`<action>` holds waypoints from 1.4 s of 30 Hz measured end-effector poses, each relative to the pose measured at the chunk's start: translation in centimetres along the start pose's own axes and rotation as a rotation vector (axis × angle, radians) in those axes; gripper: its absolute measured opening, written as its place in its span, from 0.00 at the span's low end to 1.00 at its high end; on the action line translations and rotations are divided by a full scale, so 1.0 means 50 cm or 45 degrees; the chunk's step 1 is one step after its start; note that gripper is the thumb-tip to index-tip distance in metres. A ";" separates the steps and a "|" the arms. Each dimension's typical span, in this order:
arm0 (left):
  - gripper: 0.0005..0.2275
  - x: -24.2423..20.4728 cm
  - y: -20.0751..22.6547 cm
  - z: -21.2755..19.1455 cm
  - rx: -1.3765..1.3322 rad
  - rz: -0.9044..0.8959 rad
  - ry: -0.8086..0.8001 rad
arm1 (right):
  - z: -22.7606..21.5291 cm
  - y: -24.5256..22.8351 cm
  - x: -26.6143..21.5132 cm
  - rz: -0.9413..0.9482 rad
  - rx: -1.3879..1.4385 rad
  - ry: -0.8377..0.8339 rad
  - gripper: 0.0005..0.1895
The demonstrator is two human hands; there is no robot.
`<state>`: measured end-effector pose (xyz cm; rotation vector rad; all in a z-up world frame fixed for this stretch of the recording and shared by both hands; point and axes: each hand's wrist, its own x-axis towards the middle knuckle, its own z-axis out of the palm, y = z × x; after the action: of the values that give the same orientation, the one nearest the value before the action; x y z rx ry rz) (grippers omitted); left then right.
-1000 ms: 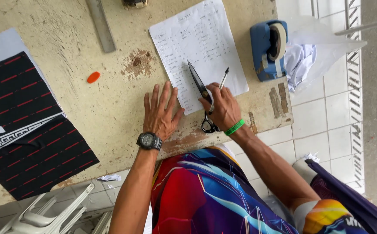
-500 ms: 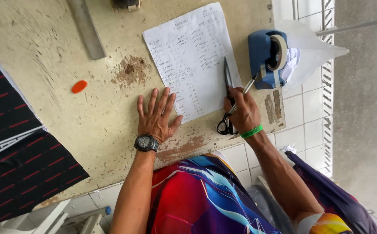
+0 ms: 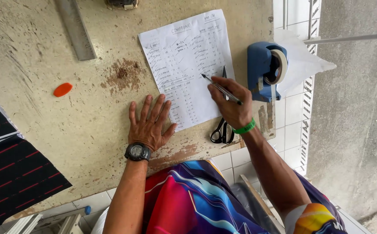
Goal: The person cuts a white fabric pattern using shears, then uses a set square and a red marker to draw lines on the fabric. They cut along the drawn lines and place a black jersey with the number 24 on the table. Finally, they write on a document with a pen.
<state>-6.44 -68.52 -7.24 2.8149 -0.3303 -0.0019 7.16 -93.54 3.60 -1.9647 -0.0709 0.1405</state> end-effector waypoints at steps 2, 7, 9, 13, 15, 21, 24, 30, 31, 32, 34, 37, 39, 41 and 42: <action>0.35 -0.010 0.003 -0.004 -0.016 -0.008 -0.024 | 0.021 0.034 0.008 -0.035 0.012 0.011 0.11; 0.35 -0.003 -0.004 0.004 -0.023 -0.019 -0.077 | 0.049 0.076 0.030 0.062 -0.117 0.100 0.07; 0.35 -0.004 -0.002 0.006 -0.021 -0.024 -0.097 | 0.049 0.075 0.033 0.025 -0.081 0.094 0.06; 0.36 -0.006 -0.002 0.008 -0.023 -0.034 -0.107 | 0.053 0.087 0.033 -0.074 -0.035 0.092 0.04; 0.35 -0.003 -0.002 0.005 -0.024 -0.031 -0.089 | 0.050 0.133 0.033 -0.227 -0.120 0.111 0.04; 0.35 0.000 -0.005 0.002 -0.016 -0.020 0.001 | 0.025 0.007 0.073 -0.580 -0.254 0.271 0.09; 0.35 0.004 -0.001 0.009 -0.038 -0.003 0.028 | 0.019 0.004 0.073 -0.577 -0.288 0.238 0.09; 0.35 0.000 -0.006 0.006 -0.008 -0.019 0.043 | 0.047 0.014 0.079 -0.433 -0.063 0.126 0.05; 0.34 -0.003 -0.002 0.006 0.000 -0.015 0.032 | 0.050 0.015 0.075 -0.377 -0.023 0.120 0.04; 0.34 -0.009 0.000 0.003 -0.002 -0.018 0.026 | 0.062 0.021 0.072 -0.371 -0.022 0.117 0.04; 0.34 -0.002 0.000 0.001 0.015 -0.017 0.006 | 0.080 0.033 0.080 -0.288 0.095 0.079 0.07; 0.35 -0.002 -0.002 0.005 -0.004 -0.023 -0.022 | 0.095 0.041 0.088 -0.300 0.010 0.082 0.05; 0.35 -0.003 0.000 0.004 -0.003 -0.027 -0.033 | 0.100 0.044 0.090 -0.277 0.023 0.079 0.04; 0.35 -0.004 0.001 0.004 -0.004 -0.030 -0.044 | 0.103 0.047 0.091 -0.252 0.034 0.077 0.04; 0.35 -0.006 0.001 0.004 0.003 -0.023 -0.035 | 0.103 0.048 0.090 -0.230 0.039 0.062 0.03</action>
<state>-6.73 -68.56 -7.41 2.8225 -0.3112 -0.0442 10.89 -89.23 -0.91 -1.9197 -0.2126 -0.0241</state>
